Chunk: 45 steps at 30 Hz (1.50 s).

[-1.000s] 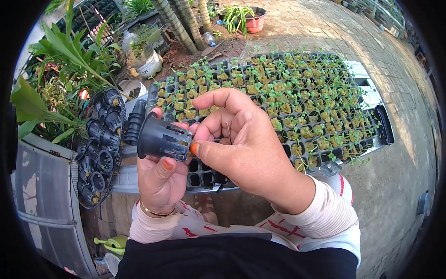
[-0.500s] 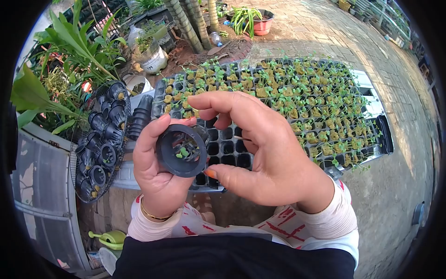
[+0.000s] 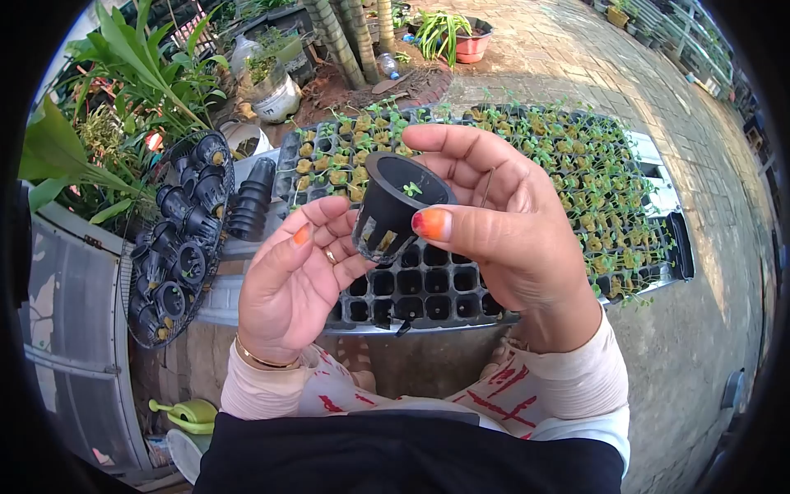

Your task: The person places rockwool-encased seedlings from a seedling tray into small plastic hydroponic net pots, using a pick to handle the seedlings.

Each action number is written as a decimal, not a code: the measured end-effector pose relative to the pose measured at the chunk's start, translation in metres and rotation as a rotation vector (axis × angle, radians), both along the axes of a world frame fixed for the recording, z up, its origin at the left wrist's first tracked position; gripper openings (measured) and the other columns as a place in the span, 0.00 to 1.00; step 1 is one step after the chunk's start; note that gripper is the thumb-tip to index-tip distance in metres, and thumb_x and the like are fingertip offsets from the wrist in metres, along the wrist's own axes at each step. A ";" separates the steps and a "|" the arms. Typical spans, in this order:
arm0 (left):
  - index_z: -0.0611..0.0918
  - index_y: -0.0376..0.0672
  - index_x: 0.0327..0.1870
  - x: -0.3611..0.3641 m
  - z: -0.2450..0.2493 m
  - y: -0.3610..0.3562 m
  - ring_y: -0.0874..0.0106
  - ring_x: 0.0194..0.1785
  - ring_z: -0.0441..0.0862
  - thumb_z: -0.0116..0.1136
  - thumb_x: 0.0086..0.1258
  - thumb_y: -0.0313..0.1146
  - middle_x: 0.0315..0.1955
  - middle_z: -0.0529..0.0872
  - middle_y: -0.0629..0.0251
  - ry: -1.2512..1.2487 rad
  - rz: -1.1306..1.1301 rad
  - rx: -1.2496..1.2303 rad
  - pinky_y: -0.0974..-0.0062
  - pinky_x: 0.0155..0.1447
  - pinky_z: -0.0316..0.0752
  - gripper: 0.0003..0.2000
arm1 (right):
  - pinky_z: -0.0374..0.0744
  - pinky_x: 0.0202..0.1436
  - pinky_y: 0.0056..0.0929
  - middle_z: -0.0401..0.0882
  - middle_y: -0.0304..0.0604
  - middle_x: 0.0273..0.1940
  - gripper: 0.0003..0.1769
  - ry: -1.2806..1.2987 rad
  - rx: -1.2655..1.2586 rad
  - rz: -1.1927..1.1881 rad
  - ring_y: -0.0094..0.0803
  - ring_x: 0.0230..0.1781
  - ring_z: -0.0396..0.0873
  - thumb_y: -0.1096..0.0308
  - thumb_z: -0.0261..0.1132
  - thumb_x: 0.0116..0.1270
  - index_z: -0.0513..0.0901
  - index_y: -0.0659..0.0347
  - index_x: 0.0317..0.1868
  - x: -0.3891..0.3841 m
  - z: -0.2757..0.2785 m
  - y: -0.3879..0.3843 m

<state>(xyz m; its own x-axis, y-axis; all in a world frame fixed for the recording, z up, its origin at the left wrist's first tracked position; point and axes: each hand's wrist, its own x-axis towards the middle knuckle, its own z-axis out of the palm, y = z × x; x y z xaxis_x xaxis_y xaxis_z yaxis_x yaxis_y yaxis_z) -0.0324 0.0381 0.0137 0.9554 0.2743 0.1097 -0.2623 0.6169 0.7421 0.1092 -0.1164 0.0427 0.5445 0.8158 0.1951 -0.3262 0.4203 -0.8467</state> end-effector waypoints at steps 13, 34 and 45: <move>0.65 0.26 0.61 0.000 -0.007 -0.004 0.46 0.59 0.72 0.50 0.68 0.33 0.55 0.73 0.39 0.188 -0.283 -0.256 0.55 0.64 0.69 0.24 | 0.67 0.19 0.08 0.78 0.56 0.49 0.39 0.032 0.028 0.084 0.20 0.34 0.79 0.70 0.70 0.50 0.65 0.75 0.61 0.004 -0.007 0.004; 0.64 0.31 0.64 0.002 -0.016 -0.009 0.49 0.62 0.69 0.55 0.68 0.35 0.59 0.70 0.45 0.166 -0.426 -0.311 0.54 0.61 0.70 0.27 | 0.76 0.56 0.32 0.79 0.53 0.47 0.36 0.068 -0.059 0.070 0.36 0.48 0.80 0.71 0.72 0.45 0.70 0.75 0.56 -0.004 0.001 0.000; 0.71 0.33 0.58 0.002 -0.017 -0.021 0.55 0.59 0.74 0.53 0.70 0.34 0.56 0.74 0.50 0.166 -0.142 -0.065 0.55 0.59 0.73 0.19 | 0.78 0.46 0.21 0.79 0.49 0.44 0.28 0.015 -0.097 -0.060 0.27 0.41 0.80 0.74 0.69 0.51 0.71 0.72 0.53 -0.001 0.008 -0.003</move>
<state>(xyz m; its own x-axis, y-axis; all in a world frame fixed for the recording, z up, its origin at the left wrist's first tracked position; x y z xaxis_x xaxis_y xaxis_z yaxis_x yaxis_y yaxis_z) -0.0305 0.0166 -0.0033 0.9883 0.1374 -0.0656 -0.0474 0.6868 0.7253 0.1079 -0.1198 0.0504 0.5953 0.7961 0.1086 -0.3154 0.3559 -0.8797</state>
